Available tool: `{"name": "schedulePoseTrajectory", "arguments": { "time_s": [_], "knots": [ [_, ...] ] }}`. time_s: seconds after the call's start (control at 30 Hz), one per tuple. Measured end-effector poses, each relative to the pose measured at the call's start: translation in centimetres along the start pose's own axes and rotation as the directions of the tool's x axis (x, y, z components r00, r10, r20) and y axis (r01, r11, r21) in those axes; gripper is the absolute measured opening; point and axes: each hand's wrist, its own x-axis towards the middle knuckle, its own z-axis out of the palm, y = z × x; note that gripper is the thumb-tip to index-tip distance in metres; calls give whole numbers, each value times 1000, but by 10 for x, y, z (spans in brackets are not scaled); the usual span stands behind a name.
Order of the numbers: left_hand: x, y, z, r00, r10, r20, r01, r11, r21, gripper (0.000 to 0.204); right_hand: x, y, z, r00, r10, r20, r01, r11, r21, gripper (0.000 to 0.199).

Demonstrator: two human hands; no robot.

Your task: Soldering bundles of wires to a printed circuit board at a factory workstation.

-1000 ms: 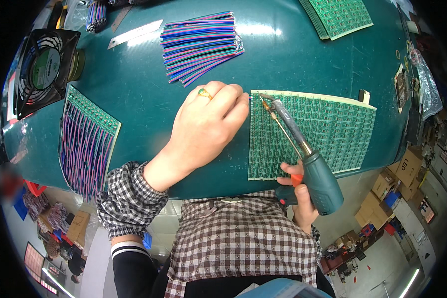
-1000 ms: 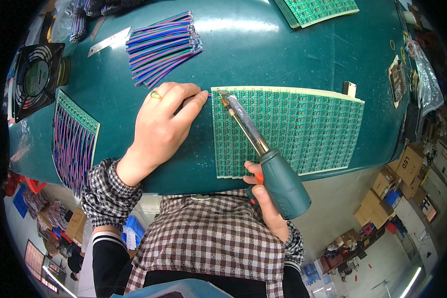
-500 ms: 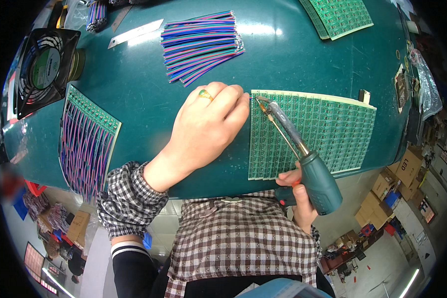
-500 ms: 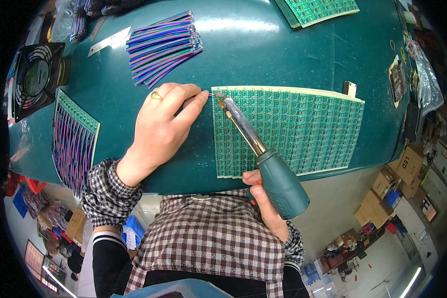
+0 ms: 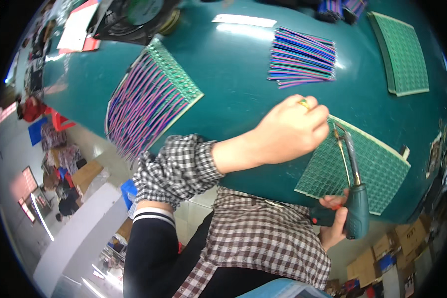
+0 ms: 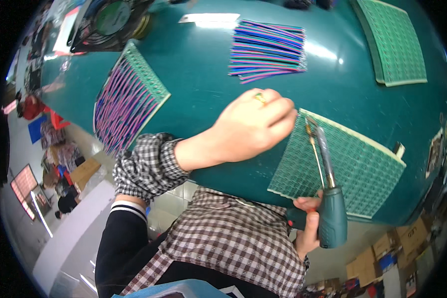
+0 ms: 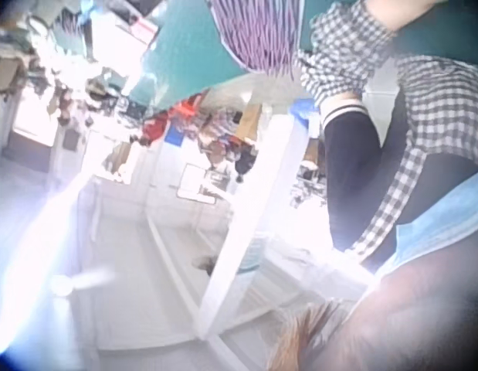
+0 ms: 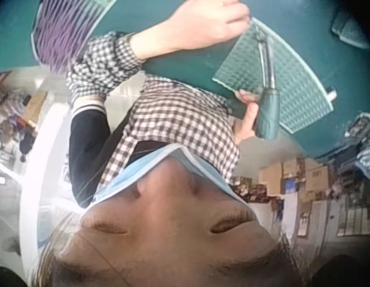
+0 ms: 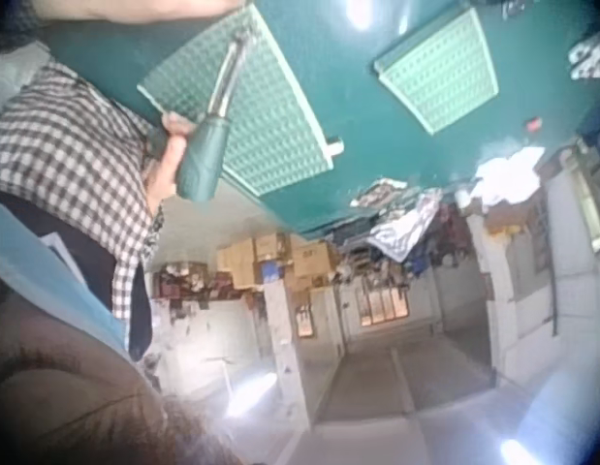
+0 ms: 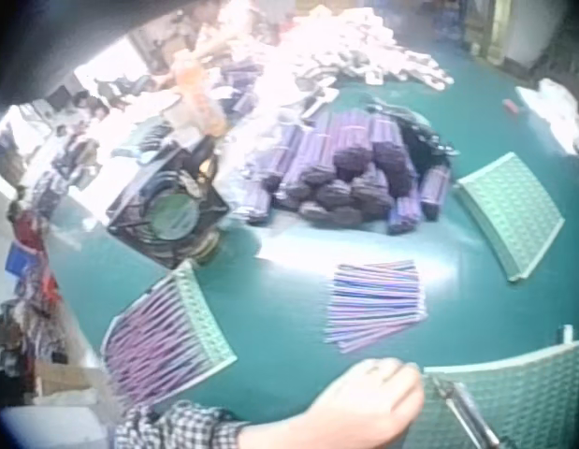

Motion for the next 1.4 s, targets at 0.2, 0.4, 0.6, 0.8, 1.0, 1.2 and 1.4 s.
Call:
{"name": "schedulePoseTrajectory", "arguments": {
  "time_s": [0.2,0.4,0.6,0.8,1.0,1.2,1.4],
  "knots": [
    [-2,0,5,997,6,-74,-6,1000,-6,20,0,-6,4,999,-3,-51,-1,998,-67,59],
    [1,0,0,999,10,46,-10,1000,-11,20,-1,-6,3,994,36,-100,-37,999,-9,58],
    [6,0,-2,998,17,66,-14,999,-52,28,3,-2,-1,1000,-2,15,2,1000,-10,59],
    [8,2,-2,996,-13,86,14,1000,-3,33,4,-4,-1,999,21,46,-21,1000,-2,62],
    [9,2,-3,997,-9,77,11,1000,-22,32,6,0,0,999,2,44,-2,1000,-7,61],
    [10,2,-3,997,-12,78,15,999,-31,31,7,-1,1,999,-4,38,5,999,-40,60],
    [10,2,-3,997,-9,76,12,999,-32,31,9,-4,6,1000,4,27,-3,999,-35,60]
  ]
}}
